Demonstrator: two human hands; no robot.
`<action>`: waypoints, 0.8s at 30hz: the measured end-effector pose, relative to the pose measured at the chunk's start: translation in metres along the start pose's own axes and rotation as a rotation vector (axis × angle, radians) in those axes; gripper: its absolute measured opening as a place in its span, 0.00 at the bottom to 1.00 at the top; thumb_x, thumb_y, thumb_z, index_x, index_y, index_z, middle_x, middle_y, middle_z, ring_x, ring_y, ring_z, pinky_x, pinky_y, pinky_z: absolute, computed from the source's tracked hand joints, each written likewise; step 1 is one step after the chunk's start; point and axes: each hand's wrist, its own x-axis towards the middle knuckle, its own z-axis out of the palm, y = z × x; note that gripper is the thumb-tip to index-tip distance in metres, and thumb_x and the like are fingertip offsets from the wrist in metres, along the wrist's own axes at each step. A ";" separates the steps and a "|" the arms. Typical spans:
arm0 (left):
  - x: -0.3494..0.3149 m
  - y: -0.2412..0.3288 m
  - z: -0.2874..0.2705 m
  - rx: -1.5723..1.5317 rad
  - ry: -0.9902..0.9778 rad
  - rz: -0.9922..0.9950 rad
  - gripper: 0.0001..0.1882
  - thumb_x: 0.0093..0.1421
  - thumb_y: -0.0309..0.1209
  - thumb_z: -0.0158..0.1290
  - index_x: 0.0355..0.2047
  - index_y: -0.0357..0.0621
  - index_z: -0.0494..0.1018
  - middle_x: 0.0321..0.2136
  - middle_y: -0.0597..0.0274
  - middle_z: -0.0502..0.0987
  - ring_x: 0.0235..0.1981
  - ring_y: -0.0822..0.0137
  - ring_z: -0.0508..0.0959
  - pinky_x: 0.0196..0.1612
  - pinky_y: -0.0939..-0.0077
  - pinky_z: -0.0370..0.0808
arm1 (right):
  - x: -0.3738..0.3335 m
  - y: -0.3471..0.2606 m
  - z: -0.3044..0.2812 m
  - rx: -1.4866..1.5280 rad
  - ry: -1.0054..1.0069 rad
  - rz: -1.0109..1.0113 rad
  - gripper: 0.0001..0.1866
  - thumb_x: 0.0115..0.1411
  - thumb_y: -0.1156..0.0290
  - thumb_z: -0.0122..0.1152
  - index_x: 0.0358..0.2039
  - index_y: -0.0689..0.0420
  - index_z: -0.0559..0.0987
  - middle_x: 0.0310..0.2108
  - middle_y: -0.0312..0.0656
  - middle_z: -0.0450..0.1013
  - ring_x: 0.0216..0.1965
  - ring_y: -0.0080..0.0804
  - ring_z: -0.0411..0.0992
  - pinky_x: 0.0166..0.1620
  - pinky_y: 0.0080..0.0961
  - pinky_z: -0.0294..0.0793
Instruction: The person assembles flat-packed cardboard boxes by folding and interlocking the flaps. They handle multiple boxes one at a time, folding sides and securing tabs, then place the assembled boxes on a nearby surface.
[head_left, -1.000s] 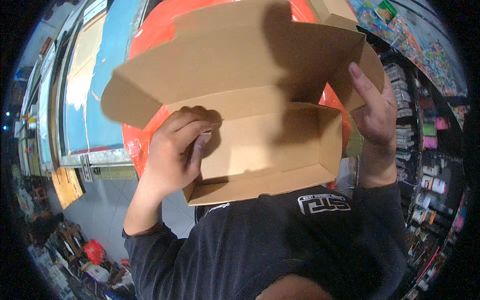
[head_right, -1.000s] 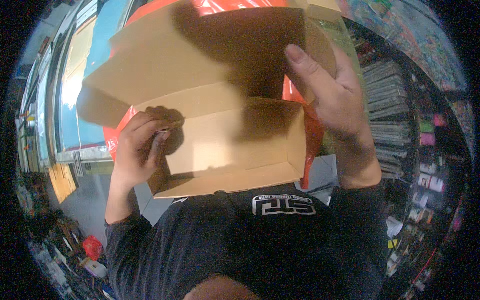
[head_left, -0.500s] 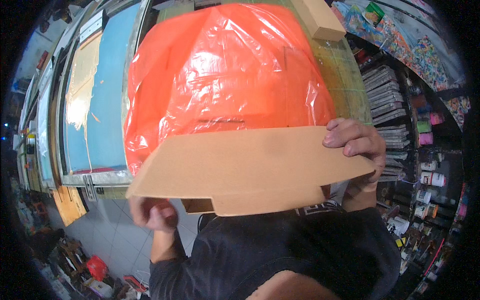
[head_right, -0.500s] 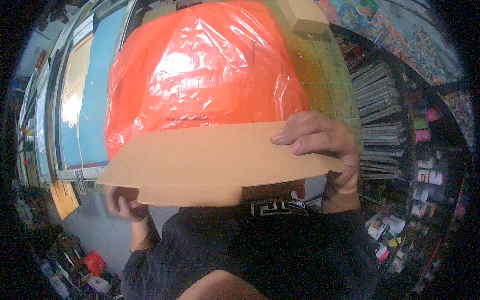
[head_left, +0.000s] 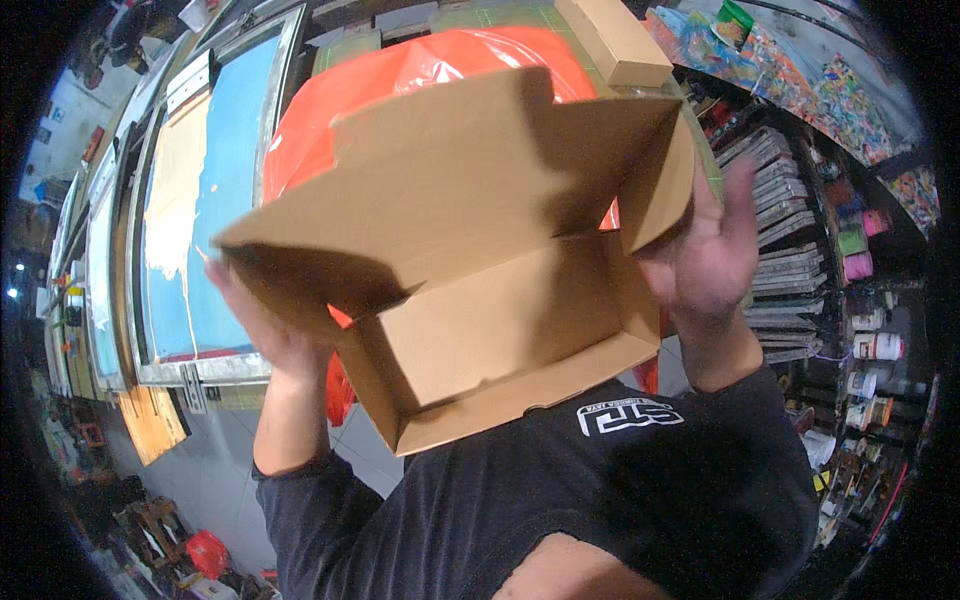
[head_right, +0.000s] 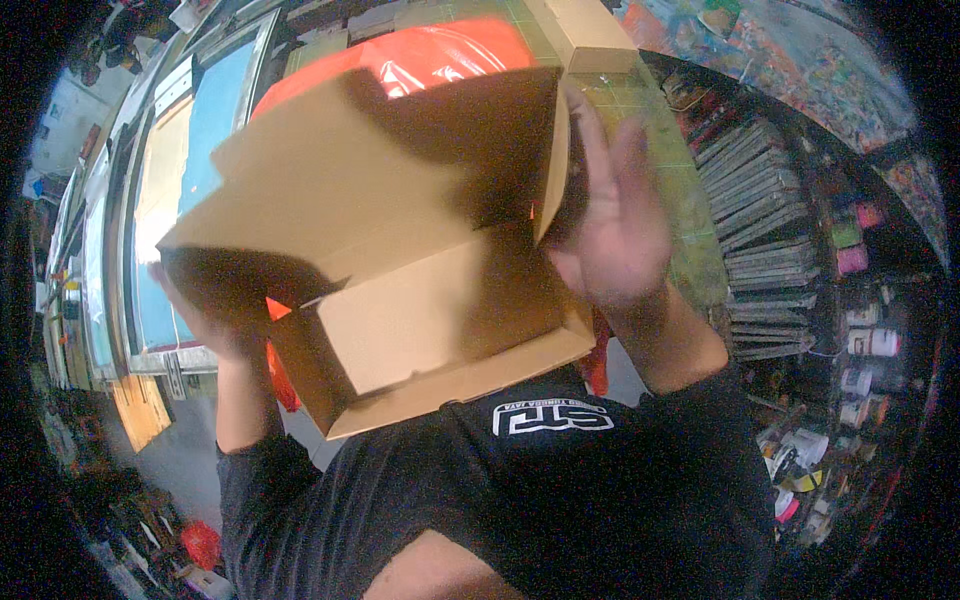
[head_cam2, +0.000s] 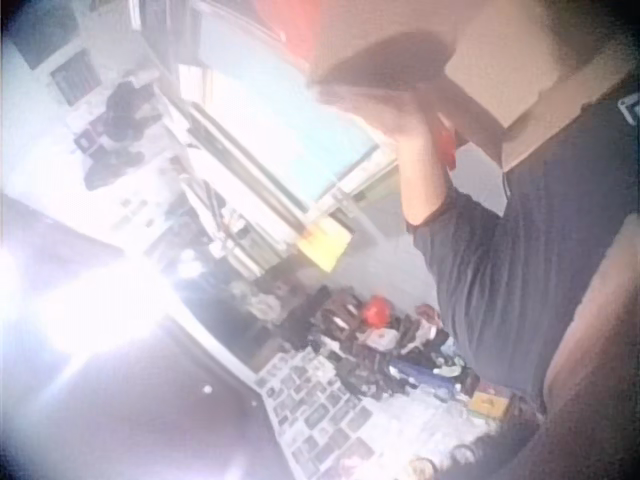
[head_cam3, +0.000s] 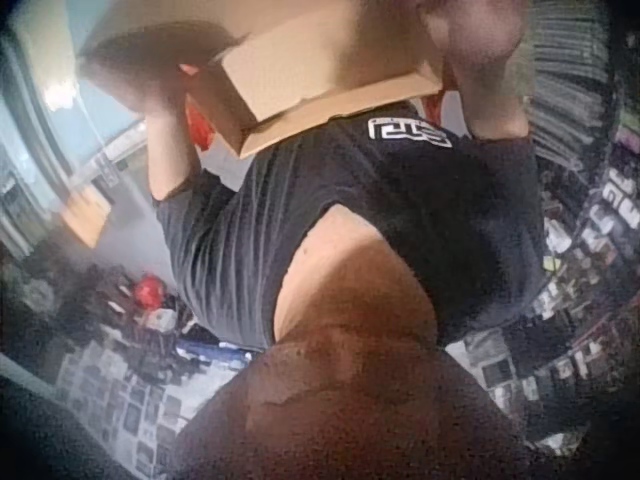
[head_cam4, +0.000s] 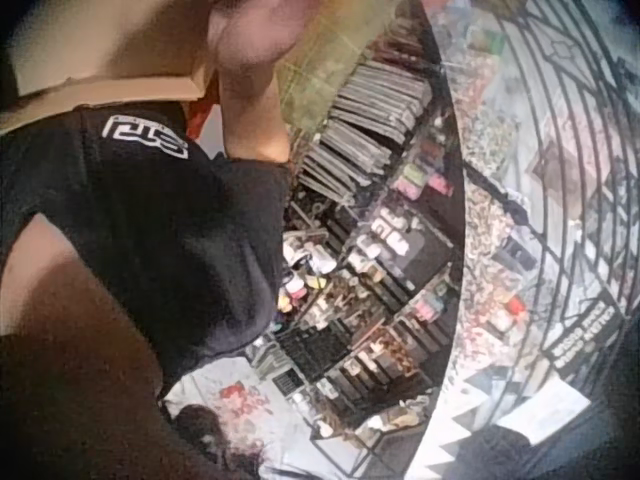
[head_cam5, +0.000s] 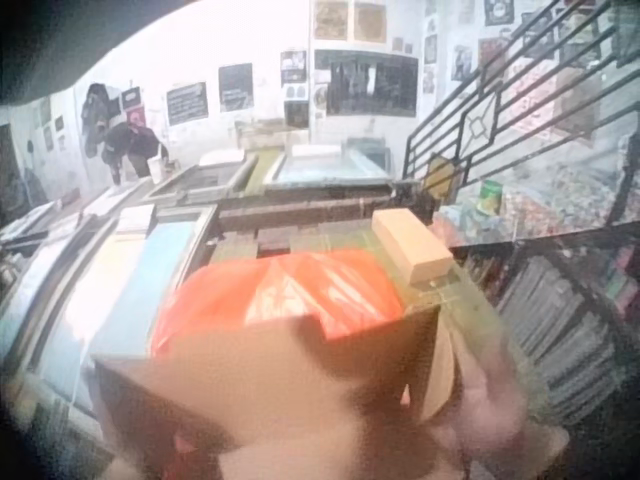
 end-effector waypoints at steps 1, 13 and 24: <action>-0.005 0.004 0.009 0.109 0.029 -0.038 0.32 0.61 0.55 0.36 0.50 0.38 0.64 0.47 0.53 0.68 0.52 0.60 0.66 0.56 0.61 0.60 | -0.004 -0.001 0.000 -0.105 -0.031 0.030 0.32 0.63 0.49 0.41 0.59 0.61 0.59 0.55 0.50 0.64 0.57 0.41 0.62 0.61 0.36 0.55; -0.063 -0.027 0.036 0.586 0.226 0.144 0.38 0.57 0.58 0.32 0.52 0.37 0.62 0.54 0.41 0.63 0.60 0.50 0.58 0.62 0.53 0.51 | -0.027 0.033 -0.054 -0.528 -0.448 -0.307 0.29 0.51 0.45 0.58 0.49 0.48 0.67 0.54 0.57 0.61 0.54 0.50 0.62 0.56 0.47 0.60; 0.059 0.028 -0.029 0.965 -0.017 -0.233 0.16 0.59 0.20 0.41 0.48 0.40 0.67 0.43 0.60 0.73 0.47 0.69 0.71 0.51 0.72 0.67 | 0.075 0.025 -0.048 -0.451 -0.299 -0.089 0.26 0.62 0.56 0.46 0.50 0.65 0.68 0.45 0.41 0.70 0.45 0.26 0.68 0.48 0.22 0.66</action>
